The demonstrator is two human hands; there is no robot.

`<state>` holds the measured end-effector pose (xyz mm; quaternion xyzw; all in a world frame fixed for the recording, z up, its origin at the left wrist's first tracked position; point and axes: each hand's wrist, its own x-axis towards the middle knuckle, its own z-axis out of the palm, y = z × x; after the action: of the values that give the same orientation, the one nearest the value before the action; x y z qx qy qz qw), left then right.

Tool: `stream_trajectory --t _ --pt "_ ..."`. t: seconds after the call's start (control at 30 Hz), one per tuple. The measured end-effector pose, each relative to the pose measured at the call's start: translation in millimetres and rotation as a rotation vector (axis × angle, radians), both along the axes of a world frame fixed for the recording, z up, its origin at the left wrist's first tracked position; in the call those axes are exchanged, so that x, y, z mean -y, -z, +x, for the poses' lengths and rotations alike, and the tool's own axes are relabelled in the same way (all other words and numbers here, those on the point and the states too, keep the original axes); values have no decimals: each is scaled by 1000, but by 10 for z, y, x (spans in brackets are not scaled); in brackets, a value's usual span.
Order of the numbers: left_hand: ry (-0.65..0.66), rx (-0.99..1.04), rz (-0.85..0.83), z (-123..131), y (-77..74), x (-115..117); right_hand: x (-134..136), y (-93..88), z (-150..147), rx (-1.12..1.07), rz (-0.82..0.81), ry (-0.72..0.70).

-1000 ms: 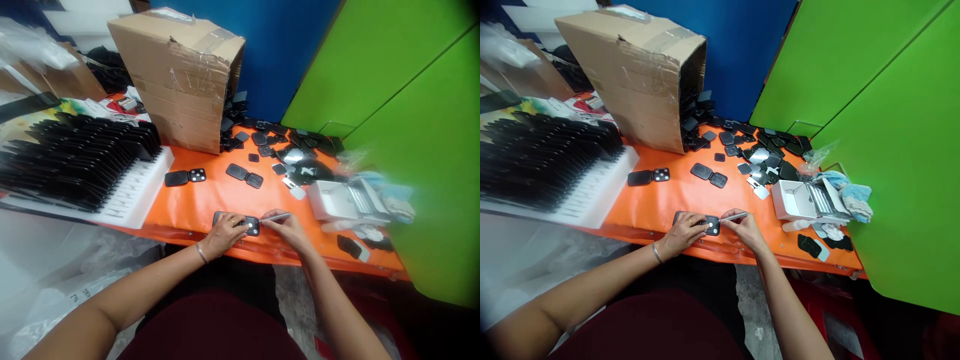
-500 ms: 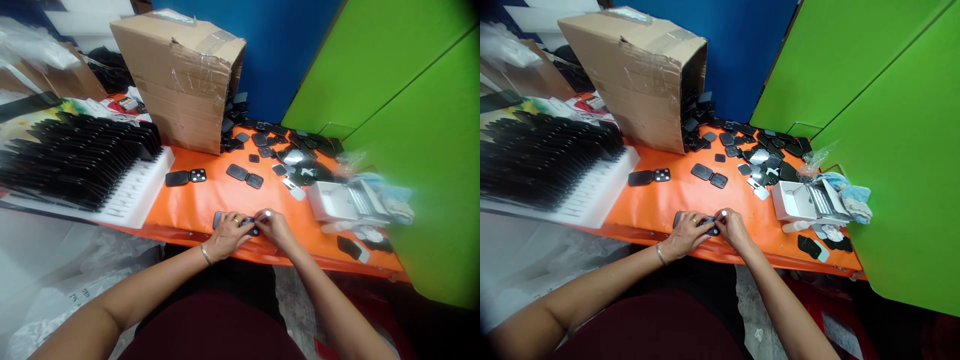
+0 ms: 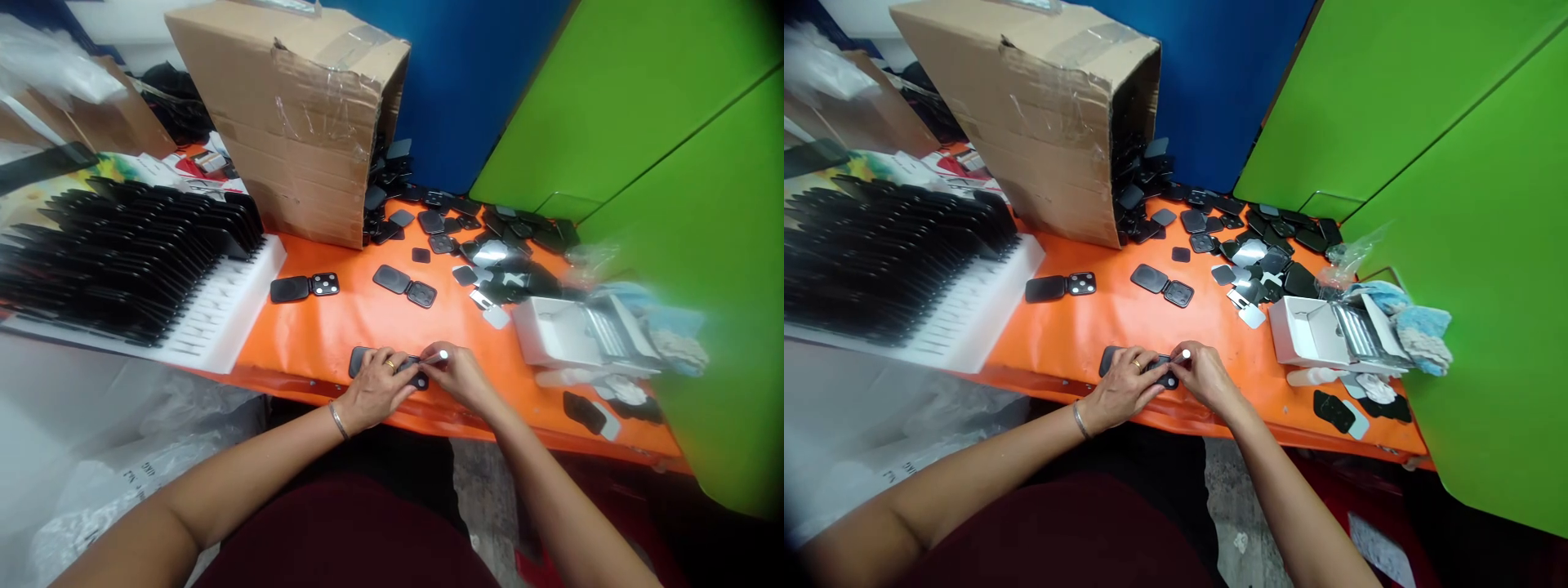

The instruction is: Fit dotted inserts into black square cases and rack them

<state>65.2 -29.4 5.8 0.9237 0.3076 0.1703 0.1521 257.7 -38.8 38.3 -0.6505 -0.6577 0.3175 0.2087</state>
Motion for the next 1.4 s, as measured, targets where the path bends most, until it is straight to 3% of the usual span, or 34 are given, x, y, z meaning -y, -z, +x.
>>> stream_trajectory --t 0.2,0.37,0.43,0.53,0.83,1.07,1.13,1.23,1.4 --pt "10 -26 10 1 -47 -26 -176 -157 85 -108 -120 -180" --pt "16 -47 9 8 -71 -28 -259 -226 174 -335 -356 -390" --pt "15 -49 11 8 -71 -28 -245 -195 219 -440 -436 -412" --pt "17 -43 19 3 -64 -25 -208 -118 286 -568 -475 -344" --pt "14 -18 42 -7 -14 -9 -78 -28 309 -773 -384 -129" --pt "36 112 -33 -36 36 -29 23 110 287 -932 -180 260" --pt "33 205 -109 -79 41 -43 33 90 207 -905 -126 304" --pt "-8 308 -196 -156 54 -59 30 50 26 -737 -74 262" --pt "18 338 -160 -217 89 -75 -3 83 -236 -351 60 119"
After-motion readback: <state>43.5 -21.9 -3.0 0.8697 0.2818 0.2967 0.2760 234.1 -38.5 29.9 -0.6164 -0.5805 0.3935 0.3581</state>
